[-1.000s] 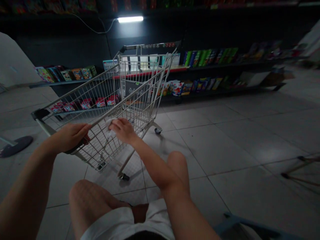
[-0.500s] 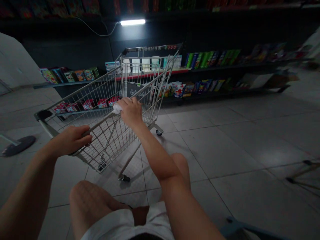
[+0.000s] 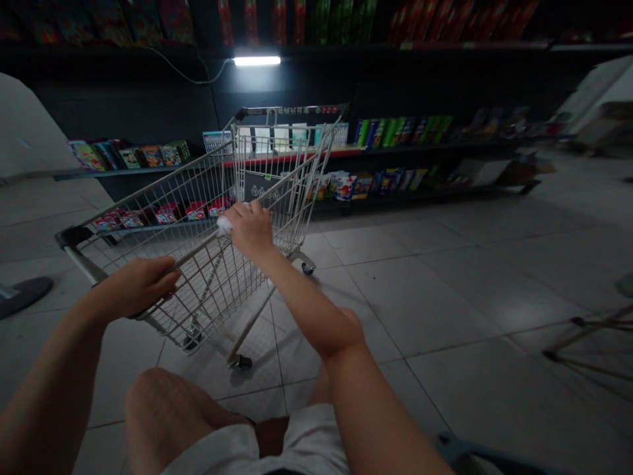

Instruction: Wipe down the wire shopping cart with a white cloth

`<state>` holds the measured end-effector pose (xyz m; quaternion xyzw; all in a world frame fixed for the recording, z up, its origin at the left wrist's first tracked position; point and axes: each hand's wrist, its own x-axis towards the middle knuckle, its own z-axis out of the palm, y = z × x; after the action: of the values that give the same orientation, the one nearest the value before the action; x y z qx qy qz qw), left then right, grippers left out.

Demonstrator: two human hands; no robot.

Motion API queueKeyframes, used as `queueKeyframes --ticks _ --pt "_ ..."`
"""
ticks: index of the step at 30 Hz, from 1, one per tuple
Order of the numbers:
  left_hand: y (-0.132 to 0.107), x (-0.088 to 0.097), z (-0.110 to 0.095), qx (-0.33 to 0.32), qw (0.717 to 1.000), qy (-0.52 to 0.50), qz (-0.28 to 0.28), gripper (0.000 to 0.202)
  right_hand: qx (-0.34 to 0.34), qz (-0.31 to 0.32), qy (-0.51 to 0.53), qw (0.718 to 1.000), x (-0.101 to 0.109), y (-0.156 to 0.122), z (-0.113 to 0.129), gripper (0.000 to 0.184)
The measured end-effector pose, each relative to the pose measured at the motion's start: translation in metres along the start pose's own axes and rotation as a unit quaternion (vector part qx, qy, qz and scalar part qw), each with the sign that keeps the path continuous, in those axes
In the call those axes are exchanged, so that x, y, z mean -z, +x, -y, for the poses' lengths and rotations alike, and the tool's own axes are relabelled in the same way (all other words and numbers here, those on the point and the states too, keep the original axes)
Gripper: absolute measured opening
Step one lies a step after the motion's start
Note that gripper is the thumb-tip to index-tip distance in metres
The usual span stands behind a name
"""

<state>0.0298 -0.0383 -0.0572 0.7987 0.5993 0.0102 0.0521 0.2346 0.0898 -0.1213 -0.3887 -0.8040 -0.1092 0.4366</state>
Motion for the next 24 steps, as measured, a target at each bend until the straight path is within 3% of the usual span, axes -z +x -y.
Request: queueKeyframes --ticks 4,7,9,11,14,17,20,22,24 --pt "-0.001 -0.001 0.001 0.009 1.0 0.012 0.002 0.027 0.095 0.008 0.015 0.995 -0.011 -0.033 0.044 0.044" --pt "-0.002 -0.002 0.003 0.006 1.0 0.023 0.003 0.028 0.116 0.005 0.038 0.993 -0.017 -0.038 0.032 0.055" --pt "-0.002 -0.002 0.005 0.004 1.0 0.019 0.003 0.032 0.059 -0.029 0.055 0.996 -0.024 -0.031 0.012 0.06" --pt "-0.001 -0.003 0.006 0.004 1.0 0.009 0.003 0.036 -0.05 -0.098 0.072 0.991 -0.037 -0.03 0.001 0.064" --pt "0.0 -0.004 0.007 0.007 1.0 -0.003 0.0 0.04 -0.13 -0.143 0.111 0.975 -0.074 -0.063 0.017 0.069" --pt "-0.001 -0.004 0.008 0.011 1.0 -0.006 -0.004 0.041 -0.094 -0.086 0.153 0.98 -0.116 -0.133 0.045 0.07" --pt "-0.003 -0.003 0.009 0.009 1.0 -0.006 -0.005 0.041 -0.145 -0.011 0.169 0.975 -0.137 -0.191 0.053 0.06" --pt "-0.004 -0.002 0.01 0.009 1.0 -0.003 -0.004 0.041 -0.168 0.013 0.183 0.968 -0.135 -0.201 0.041 0.053" --pt "-0.004 -0.002 0.012 0.014 1.0 0.005 -0.006 0.041 -0.183 -0.029 0.184 0.965 -0.124 -0.184 0.02 0.051"
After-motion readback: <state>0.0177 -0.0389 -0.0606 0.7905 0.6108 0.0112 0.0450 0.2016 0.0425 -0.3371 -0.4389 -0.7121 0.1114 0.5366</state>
